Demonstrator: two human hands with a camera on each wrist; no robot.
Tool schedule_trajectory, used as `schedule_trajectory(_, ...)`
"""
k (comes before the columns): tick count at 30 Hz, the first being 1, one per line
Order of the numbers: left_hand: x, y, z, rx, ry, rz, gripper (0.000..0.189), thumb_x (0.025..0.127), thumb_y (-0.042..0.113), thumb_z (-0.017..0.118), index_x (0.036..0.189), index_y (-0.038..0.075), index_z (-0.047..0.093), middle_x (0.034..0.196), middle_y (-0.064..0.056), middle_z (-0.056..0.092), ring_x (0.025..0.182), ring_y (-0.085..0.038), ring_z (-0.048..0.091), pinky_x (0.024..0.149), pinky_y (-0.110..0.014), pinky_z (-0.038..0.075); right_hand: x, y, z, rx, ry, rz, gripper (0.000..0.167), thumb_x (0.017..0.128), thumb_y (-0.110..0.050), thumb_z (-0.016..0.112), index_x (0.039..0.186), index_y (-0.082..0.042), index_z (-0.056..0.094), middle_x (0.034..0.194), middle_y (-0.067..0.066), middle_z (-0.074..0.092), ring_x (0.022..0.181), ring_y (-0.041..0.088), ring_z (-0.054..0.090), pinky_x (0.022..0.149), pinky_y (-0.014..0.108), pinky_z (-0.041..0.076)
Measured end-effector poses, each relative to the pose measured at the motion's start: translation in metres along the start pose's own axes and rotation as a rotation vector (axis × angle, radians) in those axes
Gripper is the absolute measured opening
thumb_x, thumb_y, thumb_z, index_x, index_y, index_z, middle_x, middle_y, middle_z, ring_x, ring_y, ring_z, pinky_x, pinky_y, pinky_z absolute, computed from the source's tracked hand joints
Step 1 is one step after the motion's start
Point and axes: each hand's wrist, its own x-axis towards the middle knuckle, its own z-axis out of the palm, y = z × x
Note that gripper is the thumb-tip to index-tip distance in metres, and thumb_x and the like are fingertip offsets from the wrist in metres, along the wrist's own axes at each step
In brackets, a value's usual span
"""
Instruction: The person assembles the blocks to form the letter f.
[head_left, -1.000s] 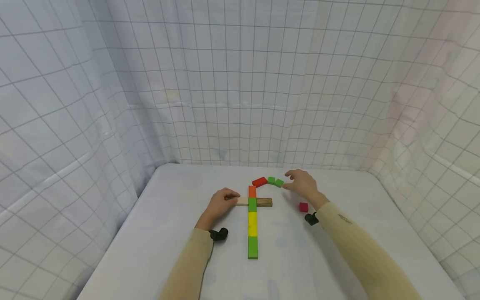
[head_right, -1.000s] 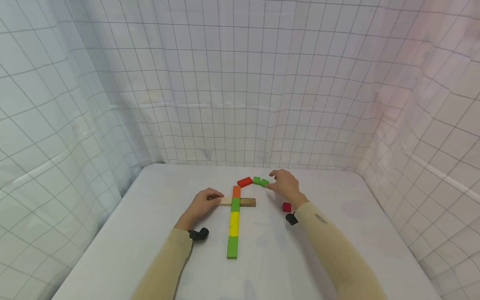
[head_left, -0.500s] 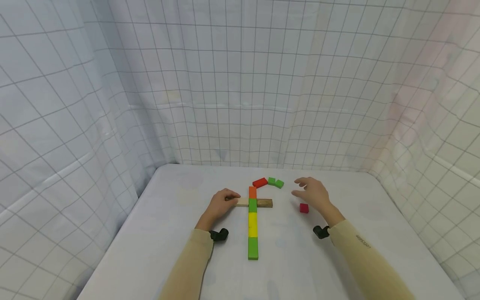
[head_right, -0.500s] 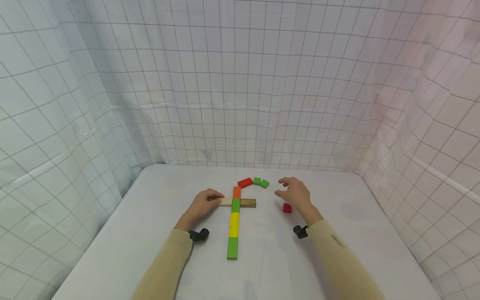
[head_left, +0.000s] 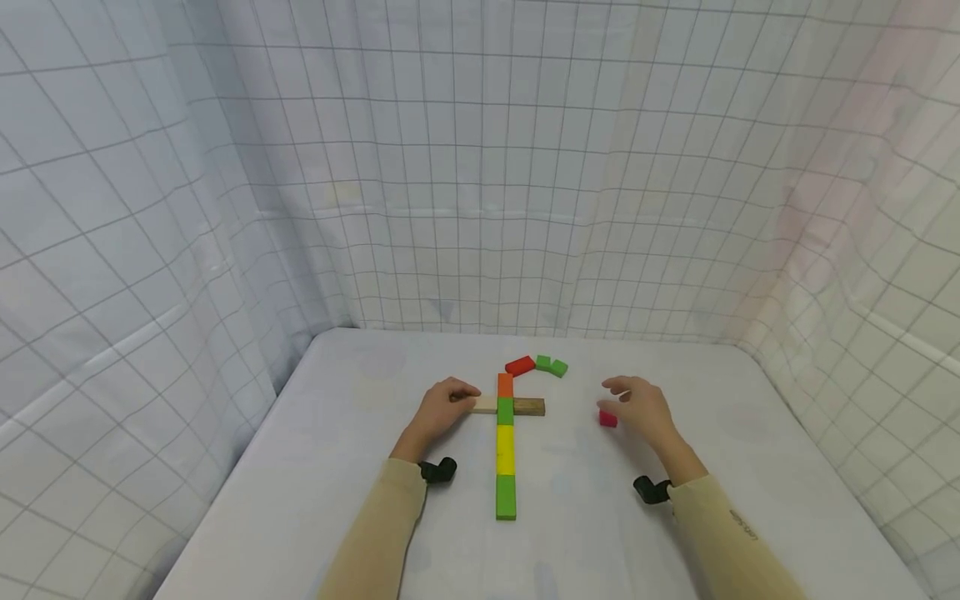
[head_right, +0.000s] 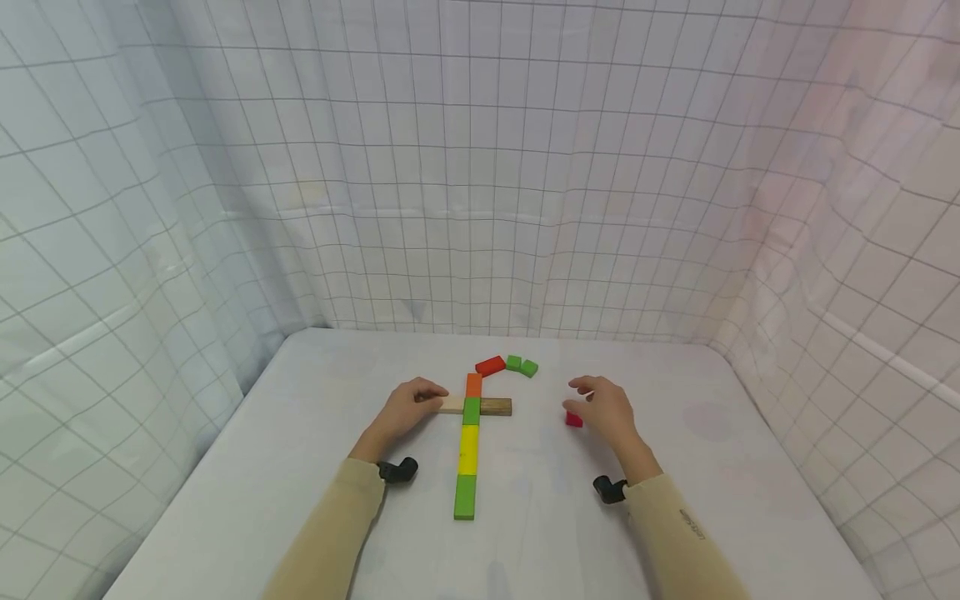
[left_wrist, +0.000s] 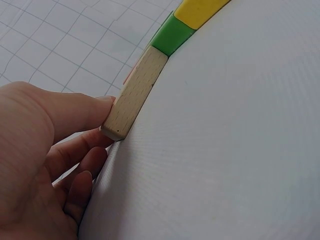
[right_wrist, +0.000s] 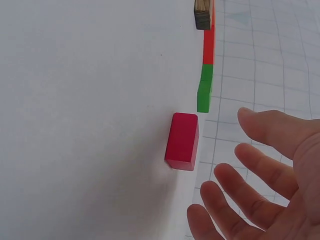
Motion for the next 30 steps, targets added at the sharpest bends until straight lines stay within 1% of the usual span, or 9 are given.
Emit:
schedule_trajectory(4,0.000,0.000,0.000,-0.007,0.000,0.006,0.016,0.096,0.016,0.069,0.109,0.014,0.077,0.107,0.001,0.067,0.095,-0.020,0.057,0.090,-0.041,0.047,-0.006,0.007,0.003,0.022,0.000,0.016,0.042,0.091,-0.029,0.076,0.127,-0.009,0.069,0.119,0.013,0.067,0.107,0.031,0.061,0.083,0.046,0.052)
schedule_trajectory(10,0.000,-0.001,0.000,0.006,-0.002,0.002,0.015,0.096,0.016,0.069,0.109,0.016,0.077,0.107,0.002,0.067,0.095,-0.018,0.057,0.089,-0.040,0.047,-0.015,0.012,0.004,0.071,-0.013,0.046,0.046,0.087,-0.026,0.079,0.128,-0.009,0.068,0.121,0.014,0.066,0.106,0.031,0.062,0.084,0.048,0.051)
schedule_trajectory(15,0.000,-0.001,0.000,-0.002,0.000,0.000,0.015,0.095,0.016,0.069,0.108,0.017,0.077,0.107,0.002,0.067,0.095,-0.018,0.056,0.089,-0.040,0.046,-0.018,0.015,0.006,0.051,-0.013,0.049,0.046,0.085,-0.024,0.081,0.127,-0.010,0.069,0.121,0.014,0.067,0.106,0.030,0.061,0.086,0.049,0.050)
schedule_trajectory(22,0.000,0.000,0.001,0.014,0.006,0.010,0.015,0.096,0.015,0.069,0.109,0.015,0.077,0.106,0.002,0.067,0.095,-0.018,0.057,0.088,-0.039,0.047,-0.019,0.019,0.007,0.022,-0.043,0.073,0.044,0.086,-0.022,0.080,0.127,-0.012,0.069,0.124,0.015,0.065,0.113,0.033,0.057,0.095,0.053,0.047)
schedule_trajectory(26,0.001,0.000,0.001,0.022,0.007,0.022,0.016,0.096,0.013,0.069,0.109,0.014,0.077,0.107,0.000,0.067,0.094,-0.019,0.057,0.088,-0.040,0.047,-0.020,0.020,0.007,0.030,-0.051,0.070,0.044,0.086,-0.022,0.080,0.127,-0.011,0.069,0.125,0.016,0.063,0.114,0.034,0.057,0.095,0.053,0.047)
schedule_trajectory(30,0.002,-0.002,0.000,0.020,0.000,0.002,0.015,0.096,0.015,0.069,0.109,0.015,0.077,0.107,0.001,0.067,0.095,-0.018,0.057,0.088,-0.039,0.047,-0.019,0.022,0.009,0.037,-0.048,0.071,0.040,0.086,-0.021,0.081,0.124,-0.011,0.071,0.125,0.016,0.063,0.114,0.035,0.057,0.094,0.053,0.047)
